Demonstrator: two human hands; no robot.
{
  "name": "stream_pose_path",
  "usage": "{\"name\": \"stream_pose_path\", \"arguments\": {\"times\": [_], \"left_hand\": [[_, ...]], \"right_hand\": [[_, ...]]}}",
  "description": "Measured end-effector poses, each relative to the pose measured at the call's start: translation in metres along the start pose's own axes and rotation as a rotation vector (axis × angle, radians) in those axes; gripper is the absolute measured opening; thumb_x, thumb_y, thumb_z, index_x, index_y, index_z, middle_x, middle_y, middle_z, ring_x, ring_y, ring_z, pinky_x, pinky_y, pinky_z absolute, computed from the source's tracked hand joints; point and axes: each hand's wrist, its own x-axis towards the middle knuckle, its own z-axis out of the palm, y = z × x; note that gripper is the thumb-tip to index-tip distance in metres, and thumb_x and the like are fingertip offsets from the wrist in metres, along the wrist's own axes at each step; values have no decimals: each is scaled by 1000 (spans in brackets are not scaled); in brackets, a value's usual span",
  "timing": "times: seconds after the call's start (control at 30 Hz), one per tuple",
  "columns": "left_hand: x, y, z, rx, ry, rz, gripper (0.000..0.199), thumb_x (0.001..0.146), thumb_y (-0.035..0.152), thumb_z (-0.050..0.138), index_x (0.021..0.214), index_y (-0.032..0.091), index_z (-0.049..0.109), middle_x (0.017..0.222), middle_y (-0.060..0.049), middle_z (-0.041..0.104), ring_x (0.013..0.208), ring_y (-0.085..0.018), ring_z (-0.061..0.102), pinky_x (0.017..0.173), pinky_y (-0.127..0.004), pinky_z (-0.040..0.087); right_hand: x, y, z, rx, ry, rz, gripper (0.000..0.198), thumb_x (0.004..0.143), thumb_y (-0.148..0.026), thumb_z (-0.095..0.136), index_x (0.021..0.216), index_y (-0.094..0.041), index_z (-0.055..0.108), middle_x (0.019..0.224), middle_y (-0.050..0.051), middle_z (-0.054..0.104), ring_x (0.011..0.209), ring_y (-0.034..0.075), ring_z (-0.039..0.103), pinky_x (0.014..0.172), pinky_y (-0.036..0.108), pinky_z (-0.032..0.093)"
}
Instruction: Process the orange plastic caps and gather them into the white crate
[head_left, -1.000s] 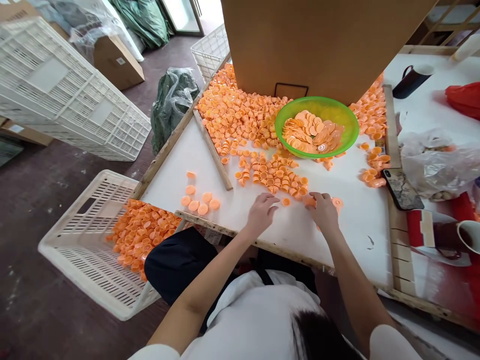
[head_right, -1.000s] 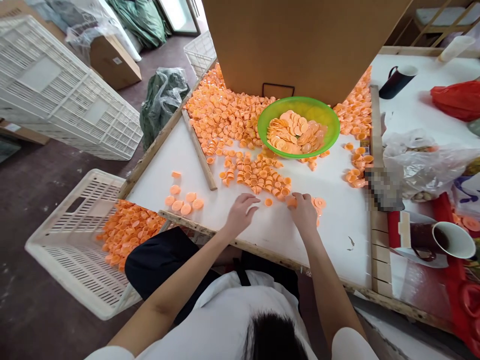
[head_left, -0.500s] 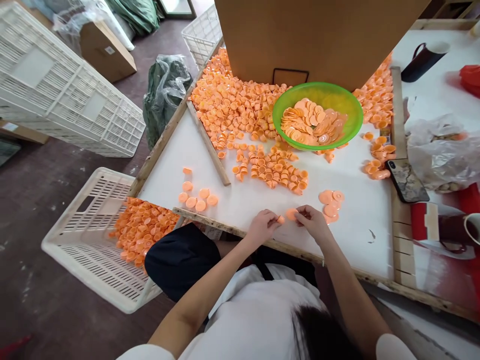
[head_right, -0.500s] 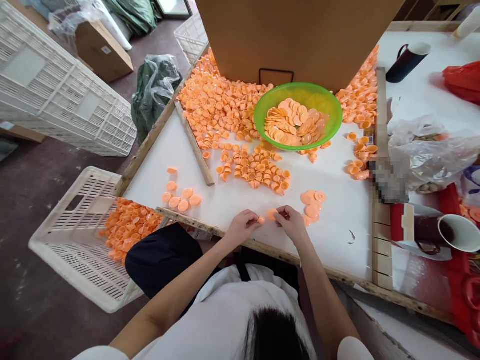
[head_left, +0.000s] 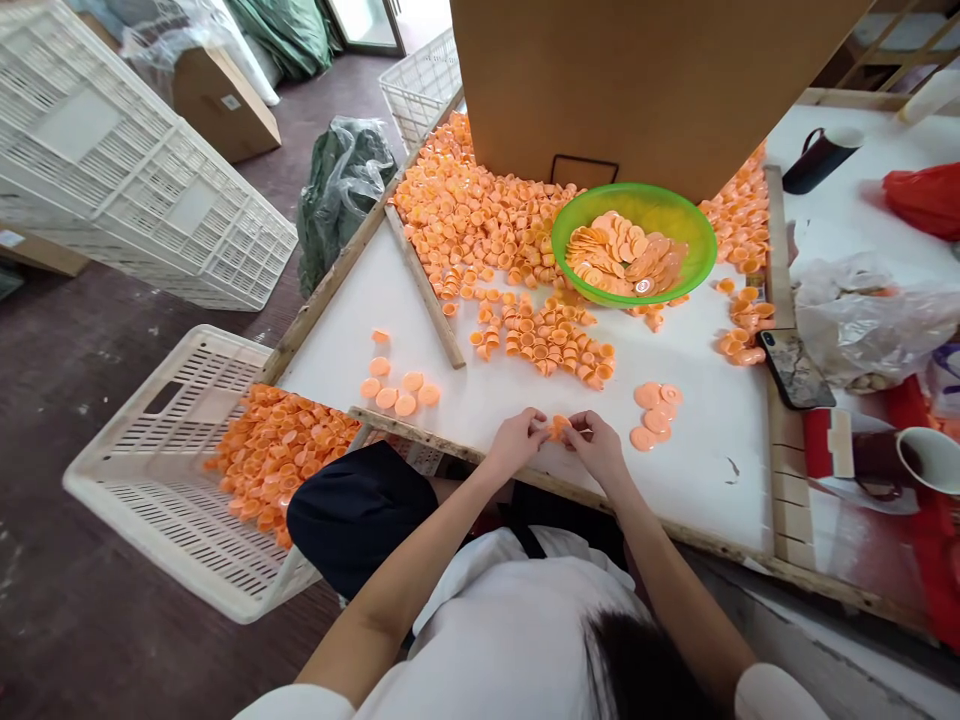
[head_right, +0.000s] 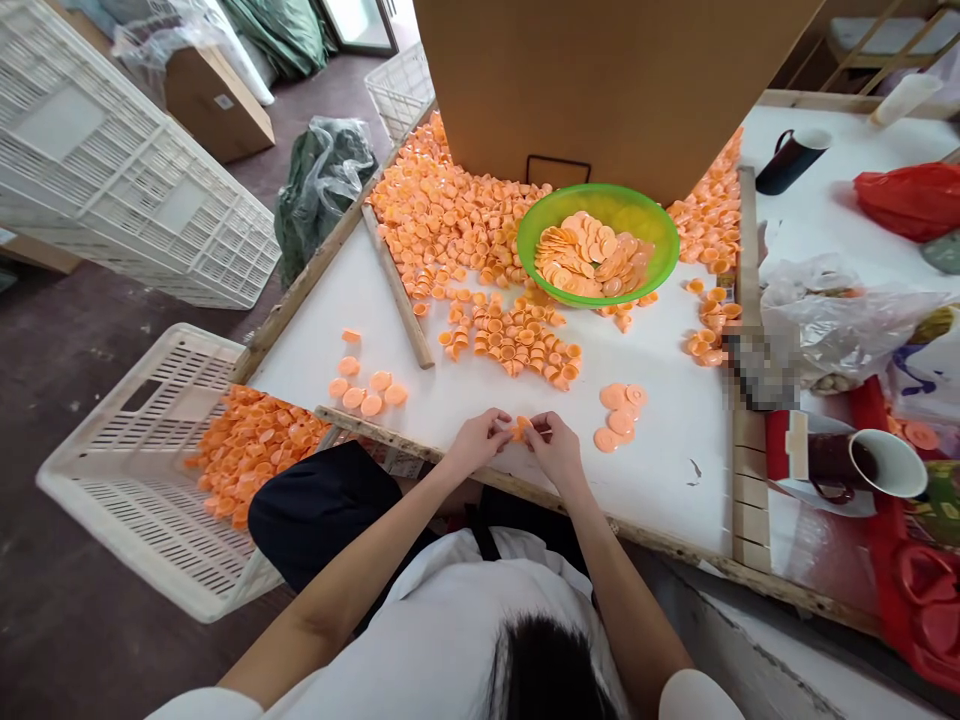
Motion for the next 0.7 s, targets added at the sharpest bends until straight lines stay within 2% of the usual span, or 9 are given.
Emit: {"name": "stream_pose_path", "arguments": {"times": [0.1, 0.2, 0.3, 0.37, 0.53, 0.7], "left_hand": [[-3, -3, -7, 55, 45, 19, 20, 78, 27, 58, 97, 19, 59, 66, 1, 61, 61, -12, 58, 63, -24, 46], [-3, -6, -12, -59, 47, -49, 18, 81, 25, 53, 96, 18, 59, 72, 0, 61, 59, -11, 58, 59, -23, 48], [-1, -6, -12, -256, 31, -145, 20, 85, 31, 48, 94, 16, 58, 76, -3, 62, 58, -11, 59, 55, -23, 50], [1, -5, -9, -324, 9, -157, 21, 84, 33, 52, 91, 15, 59, 73, -3, 62, 58, -11, 60, 56, -24, 52], [0, -4, -4, -378, -45, -202, 11, 79, 24, 59, 83, 14, 58, 67, -3, 64, 56, -11, 61, 59, -25, 54], [6, -4, -4, -337, -56, -233, 12, 78, 26, 61, 79, 15, 56, 66, -3, 65, 57, -13, 63, 57, -26, 54]], "right_hand": [[0, -1, -4, -3, 16, 13, 30, 71, -48, 64, 82, -21, 57, 78, 3, 63, 63, 16, 63, 60, 32, 54], [0, -5, -10, 37, 32, 40, 30, 70, -46, 65, 82, -20, 57, 76, 2, 62, 60, 14, 61, 59, 30, 53], [0, -11, -8, 82, -66, 68, 29, 70, -44, 65, 82, -19, 56, 69, 1, 61, 58, 13, 59, 56, 27, 51], [0, -13, -3, 46, -134, 80, 27, 71, -42, 65, 80, -19, 56, 64, 0, 61, 54, 12, 56, 53, 26, 49], [5, -11, 7, -75, -208, 174, 20, 70, -37, 65, 76, -20, 54, 59, 0, 63, 49, 12, 55, 48, 25, 47], [17, -15, 4, -156, -269, 267, 18, 70, -32, 66, 73, -21, 53, 63, 2, 66, 53, 14, 60, 50, 27, 49]]}}
